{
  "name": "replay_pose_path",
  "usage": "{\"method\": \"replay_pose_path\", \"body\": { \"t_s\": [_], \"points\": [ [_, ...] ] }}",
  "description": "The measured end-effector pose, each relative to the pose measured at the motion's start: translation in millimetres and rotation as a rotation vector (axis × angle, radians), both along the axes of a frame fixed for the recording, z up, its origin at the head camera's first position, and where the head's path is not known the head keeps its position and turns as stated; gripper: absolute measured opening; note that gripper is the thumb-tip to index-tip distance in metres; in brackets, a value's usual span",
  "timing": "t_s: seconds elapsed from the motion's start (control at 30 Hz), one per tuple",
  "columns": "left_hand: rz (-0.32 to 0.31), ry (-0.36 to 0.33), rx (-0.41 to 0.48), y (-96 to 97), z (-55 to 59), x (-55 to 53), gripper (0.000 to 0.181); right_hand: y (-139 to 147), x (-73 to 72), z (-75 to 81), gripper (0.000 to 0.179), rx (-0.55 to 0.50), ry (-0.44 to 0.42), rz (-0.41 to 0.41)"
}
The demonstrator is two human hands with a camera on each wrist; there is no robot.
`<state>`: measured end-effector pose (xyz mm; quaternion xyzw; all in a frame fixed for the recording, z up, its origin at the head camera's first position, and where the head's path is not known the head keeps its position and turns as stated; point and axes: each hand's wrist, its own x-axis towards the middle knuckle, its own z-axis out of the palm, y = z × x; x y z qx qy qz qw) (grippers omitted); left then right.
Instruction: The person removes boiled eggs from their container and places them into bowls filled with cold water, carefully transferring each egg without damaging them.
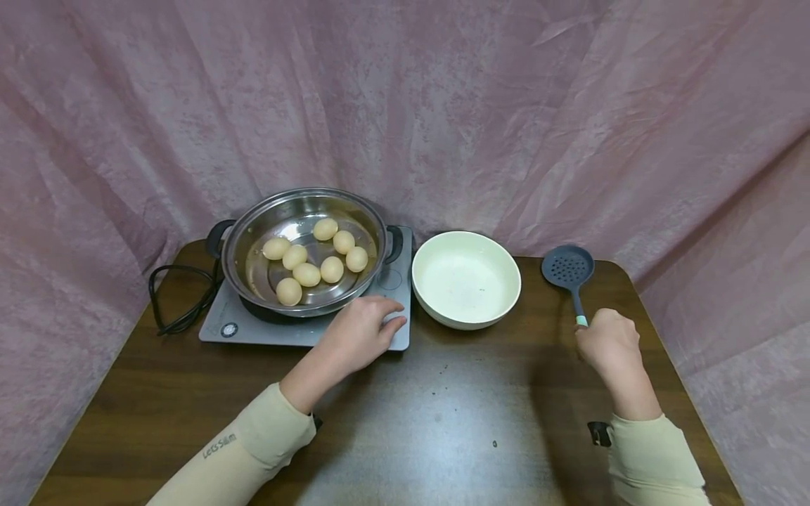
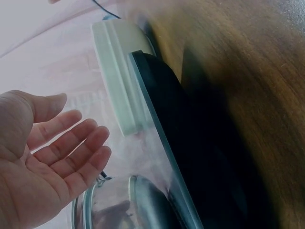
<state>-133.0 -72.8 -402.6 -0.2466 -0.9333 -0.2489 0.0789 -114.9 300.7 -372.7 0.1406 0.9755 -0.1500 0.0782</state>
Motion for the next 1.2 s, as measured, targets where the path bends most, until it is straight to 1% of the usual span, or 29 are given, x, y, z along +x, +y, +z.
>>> {"method": "replay_pose_path", "body": {
  "t_s": [0.17, 0.27, 0.33, 0.43, 0.53, 0.63, 0.8, 0.9, 1.03, 1.2],
  "points": [
    [-0.007, 0.003, 0.002, 0.5, 4.0, 0.9, 0.021, 13.2, 5.2, 12.8, 0.037, -0.009, 0.036, -0.036],
    [-0.008, 0.002, -0.001, 0.2, 7.8, 1.9, 0.021, 17.4, 9.9, 20.9, 0.038, -0.017, 0.05, -0.07],
    [-0.009, 0.003, 0.001, -0.4, 11.1, 2.4, 0.021, 19.1, 12.9, 26.8, 0.038, -0.014, 0.075, -0.094],
    [-0.005, 0.008, 0.009, -2.2, 17.2, 2.9, 0.022, 20.4, 17.4, 37.2, 0.039, -0.012, 0.135, -0.121],
    [0.003, 0.018, 0.016, -4.9, 24.1, 2.8, 0.022, 19.4, 21.5, 47.9, 0.042, -0.033, 0.178, -0.128],
    [0.008, 0.026, 0.03, -8.6, 31.8, 2.2, 0.022, 16.8, 25.4, 58.1, 0.044, -0.054, 0.183, -0.128],
    [0.021, 0.036, 0.053, -16.4, 45.5, 0.0, 0.022, 10.1, 32.1, 70.3, 0.042, -0.054, 0.181, -0.107],
    [0.031, 0.048, 0.07, -22.6, 53.0, -2.7, 0.022, 6.4, 36.1, 76.8, 0.042, -0.055, 0.177, -0.08],
    [0.057, 0.075, 0.093, -34.5, 61.9, -7.7, 0.021, 2.1, 40.2, 85.2, 0.039, -0.078, 0.166, -0.017],
    [0.125, 0.07, 0.116, -54.1, 73.6, -12.8, 0.021, -4.0, 41.6, 93.6, 0.04, -0.143, 0.125, 0.091]
  ]
}}
